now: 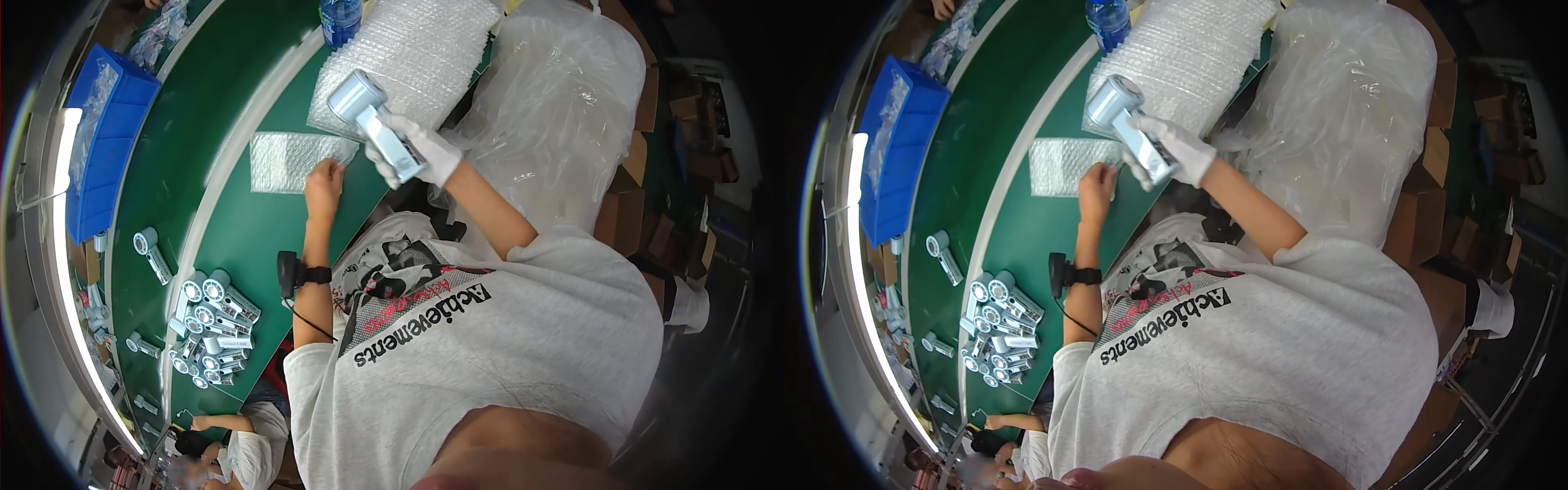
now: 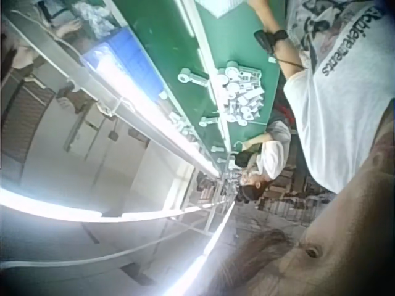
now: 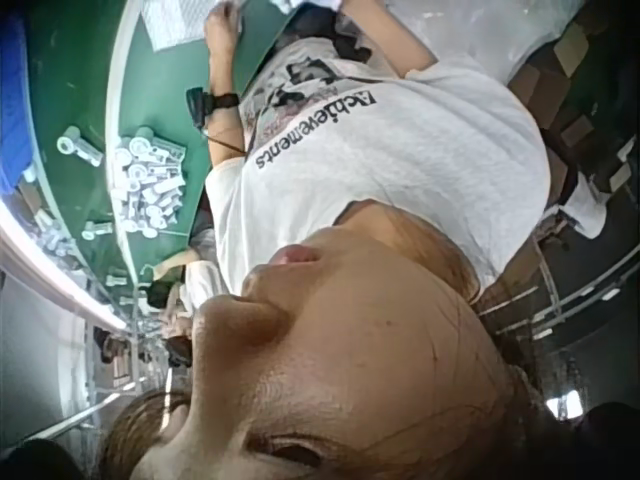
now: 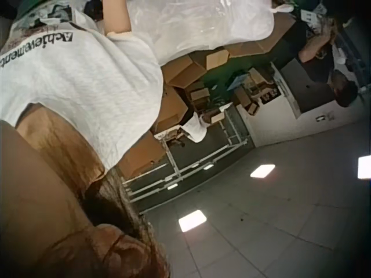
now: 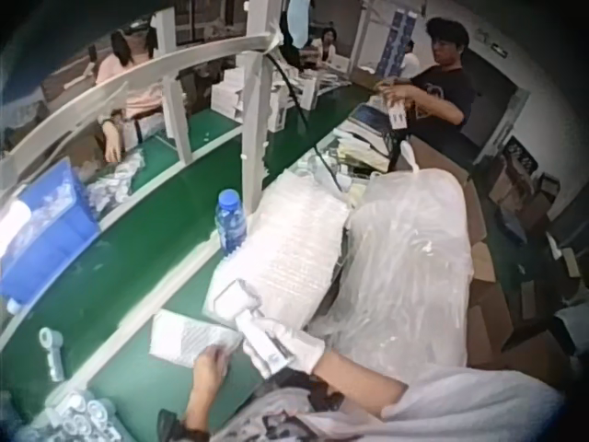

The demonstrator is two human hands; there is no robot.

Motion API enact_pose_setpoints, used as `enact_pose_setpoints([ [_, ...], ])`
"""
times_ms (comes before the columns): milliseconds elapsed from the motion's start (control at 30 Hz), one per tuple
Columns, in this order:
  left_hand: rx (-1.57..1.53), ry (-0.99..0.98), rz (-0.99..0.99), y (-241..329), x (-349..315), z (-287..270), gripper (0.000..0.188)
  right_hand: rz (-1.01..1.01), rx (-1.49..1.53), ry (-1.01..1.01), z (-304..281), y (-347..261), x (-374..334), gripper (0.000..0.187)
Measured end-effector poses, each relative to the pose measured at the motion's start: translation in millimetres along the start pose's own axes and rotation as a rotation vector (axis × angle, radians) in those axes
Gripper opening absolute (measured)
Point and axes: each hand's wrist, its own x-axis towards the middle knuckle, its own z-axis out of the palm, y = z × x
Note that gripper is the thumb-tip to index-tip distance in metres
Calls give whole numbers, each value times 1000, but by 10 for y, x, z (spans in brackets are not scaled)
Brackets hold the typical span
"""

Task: The person picks up a fan, inspects it by turning it over, and wipes it with a gloved hand. They then slide the fan into a bubble wrap sleeve, set it aside, and repeat the process with another fan.

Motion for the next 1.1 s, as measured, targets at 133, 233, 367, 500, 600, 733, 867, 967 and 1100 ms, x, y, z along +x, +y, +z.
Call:
enact_pose_setpoints([
  [133,-82,66,-153,-164,-61,-69,22,110,-135,-22,1,273,-87,42],
  [233,-241,146,-245,-189,-87,44,21,100,-226,-25,-115,591,55,44],
  [367,-581,255,-479,-233,-64,5,20,-76,-621,193,-305,1156,322,48],
  [500,-467,324,-495,-232,-26,-158,14,-292,-1482,379,-361,1206,390,44],
  [600,-112,508,-225,159,5,-336,8,-233,-1629,373,-244,1011,484,39],
  [733,185,334,115,424,-86,-461,8,222,-813,170,-71,553,722,28],
  [867,218,543,-40,540,-102,-679,7,327,-191,83,152,520,897,23],
  [967,318,688,7,604,44,-820,4,171,219,135,393,573,923,21],
  [1100,435,682,-53,557,33,-1027,6,-156,-689,198,611,353,975,20],
])
